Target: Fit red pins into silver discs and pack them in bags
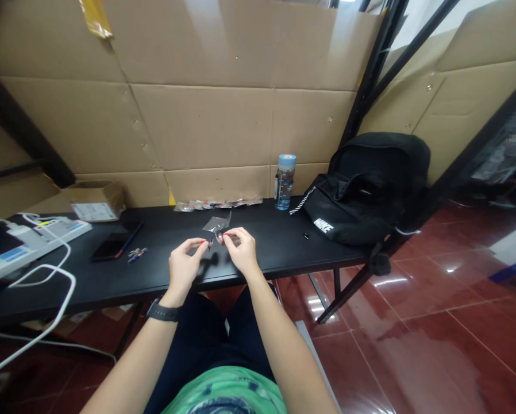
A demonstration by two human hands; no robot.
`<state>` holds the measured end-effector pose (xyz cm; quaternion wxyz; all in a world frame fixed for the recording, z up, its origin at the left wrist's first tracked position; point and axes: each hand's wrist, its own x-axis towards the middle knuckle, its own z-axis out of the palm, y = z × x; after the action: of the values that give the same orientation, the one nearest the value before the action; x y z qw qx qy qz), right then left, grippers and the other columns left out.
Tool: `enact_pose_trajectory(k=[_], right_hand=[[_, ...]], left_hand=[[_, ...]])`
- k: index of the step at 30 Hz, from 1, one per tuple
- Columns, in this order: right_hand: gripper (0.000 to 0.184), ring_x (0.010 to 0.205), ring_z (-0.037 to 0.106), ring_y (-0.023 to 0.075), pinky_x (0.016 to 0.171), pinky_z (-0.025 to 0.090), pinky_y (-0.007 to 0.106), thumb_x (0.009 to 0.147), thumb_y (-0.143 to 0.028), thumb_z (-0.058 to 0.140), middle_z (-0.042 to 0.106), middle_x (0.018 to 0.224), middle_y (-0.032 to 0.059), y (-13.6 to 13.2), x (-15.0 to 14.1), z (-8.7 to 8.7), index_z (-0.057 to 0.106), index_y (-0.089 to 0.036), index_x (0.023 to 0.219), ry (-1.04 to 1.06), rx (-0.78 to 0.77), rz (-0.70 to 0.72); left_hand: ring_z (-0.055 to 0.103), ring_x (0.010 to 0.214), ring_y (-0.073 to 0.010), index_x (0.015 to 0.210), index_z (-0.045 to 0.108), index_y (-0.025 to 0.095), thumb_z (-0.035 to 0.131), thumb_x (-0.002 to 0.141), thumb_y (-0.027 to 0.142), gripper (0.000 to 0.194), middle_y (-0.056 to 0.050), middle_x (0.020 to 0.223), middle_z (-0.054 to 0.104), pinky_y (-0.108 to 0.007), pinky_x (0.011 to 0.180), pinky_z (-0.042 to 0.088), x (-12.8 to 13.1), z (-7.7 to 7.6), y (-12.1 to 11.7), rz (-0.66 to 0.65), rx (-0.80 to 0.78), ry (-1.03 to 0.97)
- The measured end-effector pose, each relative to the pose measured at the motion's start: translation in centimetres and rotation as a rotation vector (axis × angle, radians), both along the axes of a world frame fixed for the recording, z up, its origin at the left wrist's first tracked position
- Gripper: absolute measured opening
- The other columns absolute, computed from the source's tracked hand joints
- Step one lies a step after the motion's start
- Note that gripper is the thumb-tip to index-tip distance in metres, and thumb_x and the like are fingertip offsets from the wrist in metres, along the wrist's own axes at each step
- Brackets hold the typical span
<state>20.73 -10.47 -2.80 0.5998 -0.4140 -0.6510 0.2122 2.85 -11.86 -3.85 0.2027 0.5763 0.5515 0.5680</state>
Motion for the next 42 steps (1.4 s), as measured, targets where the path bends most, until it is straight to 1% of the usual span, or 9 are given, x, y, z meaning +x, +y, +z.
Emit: enact_pose_trajectory(k=[3, 6, 14, 21, 26, 31, 35, 40, 42], right_hand=[[0.016, 0.086, 0.074, 0.0191, 0.074, 0.060, 0.028, 0.096, -0.032, 0.068, 0.074, 0.099, 0.0068, -0.4, -1.0, -0.1, 0.077, -0.020, 0.093, 0.080, -0.018, 0.064], [0.016, 0.083, 0.075, 0.0186, 0.077, 0.062, 0.029, 0.094, -0.033, 0.070, 0.074, 0.098, 0.0065, -0.4, -1.6, -0.4, 0.077, -0.020, 0.092, 0.106, -0.026, 0.101], [0.020, 0.088, 0.080, 0.0239, 0.086, 0.065, 0.037, 0.087, -0.035, 0.076, 0.080, 0.101, 0.0080, 0.4, -1.4, -1.4, 0.078, -0.019, 0.099, 0.242, -0.198, 0.228], [0.038, 0.104, 0.079, 0.0262, 0.103, 0.061, 0.045, 0.083, -0.038, 0.081, 0.081, 0.112, 0.0105, 1.0, -1.1, -1.7, 0.077, -0.020, 0.117, 0.325, -0.277, 0.332], [0.045, 0.086, 0.077, 0.0186, 0.090, 0.064, 0.038, 0.084, -0.041, 0.082, 0.075, 0.119, 0.0079, 0.7, -1.0, -1.5, 0.077, -0.023, 0.125, 0.311, -0.298, 0.421], [0.040, 0.083, 0.074, 0.0133, 0.083, 0.063, 0.030, 0.087, -0.045, 0.080, 0.067, 0.127, 0.0075, 0.6, -0.8, -1.5, 0.081, -0.026, 0.122, 0.267, -0.241, 0.457], [0.040, 0.081, 0.074, 0.0129, 0.083, 0.064, 0.030, 0.082, -0.046, 0.084, 0.069, 0.124, 0.0073, 0.3, -0.6, -1.2, 0.083, -0.025, 0.116, 0.289, -0.283, 0.435], [0.058, 0.094, 0.076, 0.0174, 0.093, 0.064, 0.034, 0.067, -0.041, 0.096, 0.069, 0.132, 0.0087, -0.4, -0.5, -0.9, 0.081, -0.023, 0.120, 0.275, -0.319, 0.464], [0.057, 0.092, 0.076, 0.0165, 0.088, 0.065, 0.031, 0.069, -0.039, 0.094, 0.069, 0.130, 0.0086, -0.5, -0.6, -0.9, 0.080, -0.023, 0.122, 0.269, -0.296, 0.436]], left_hand=[[0.077, 0.094, -0.0252, 0.095, 0.078, 0.019, 0.078, 0.086, 0.044, 0.026, -0.008, 0.098, 0.082, -0.036, 0.091, 0.057, 0.5, -0.2, 0.7, -0.094, 0.019, -0.175], [0.078, 0.095, -0.0252, 0.096, 0.077, 0.018, 0.078, 0.086, 0.042, 0.026, -0.009, 0.099, 0.081, -0.035, 0.091, 0.059, 0.9, -0.3, 0.9, -0.136, 0.023, -0.232], [0.078, 0.100, -0.0253, 0.100, 0.079, 0.022, 0.074, 0.090, 0.044, 0.025, -0.007, 0.103, 0.083, -0.036, 0.096, 0.058, 0.8, -0.3, 0.2, -0.125, -0.006, -0.090], [0.079, 0.099, -0.0256, 0.098, 0.080, 0.024, 0.074, 0.089, 0.045, 0.024, -0.004, 0.101, 0.083, -0.035, 0.095, 0.057, 0.8, -0.1, 0.2, -0.114, -0.035, -0.014], [0.079, 0.096, -0.0269, 0.100, 0.079, 0.022, 0.075, 0.088, 0.048, 0.029, -0.007, 0.099, 0.083, -0.035, 0.091, 0.058, 0.5, -0.4, 0.1, -0.134, -0.054, -0.086], [0.079, 0.096, -0.0266, 0.100, 0.080, 0.022, 0.074, 0.088, 0.047, 0.029, -0.007, 0.099, 0.083, -0.035, 0.091, 0.058, 0.5, -0.5, 0.0, -0.126, -0.040, -0.058], [0.079, 0.097, -0.0264, 0.099, 0.080, 0.024, 0.074, 0.089, 0.046, 0.025, -0.005, 0.097, 0.083, -0.035, 0.092, 0.058, 0.5, -0.4, -0.1, -0.122, -0.037, 0.003], [0.079, 0.096, -0.0268, 0.098, 0.079, 0.023, 0.074, 0.089, 0.046, 0.025, -0.006, 0.096, 0.083, -0.036, 0.091, 0.058, 0.3, -0.7, 0.1, -0.140, -0.055, -0.005], [0.078, 0.100, -0.0259, 0.102, 0.078, 0.023, 0.073, 0.090, 0.046, 0.027, -0.007, 0.103, 0.082, -0.035, 0.093, 0.058, 0.2, -0.7, 0.5, -0.188, -0.026, -0.041]])
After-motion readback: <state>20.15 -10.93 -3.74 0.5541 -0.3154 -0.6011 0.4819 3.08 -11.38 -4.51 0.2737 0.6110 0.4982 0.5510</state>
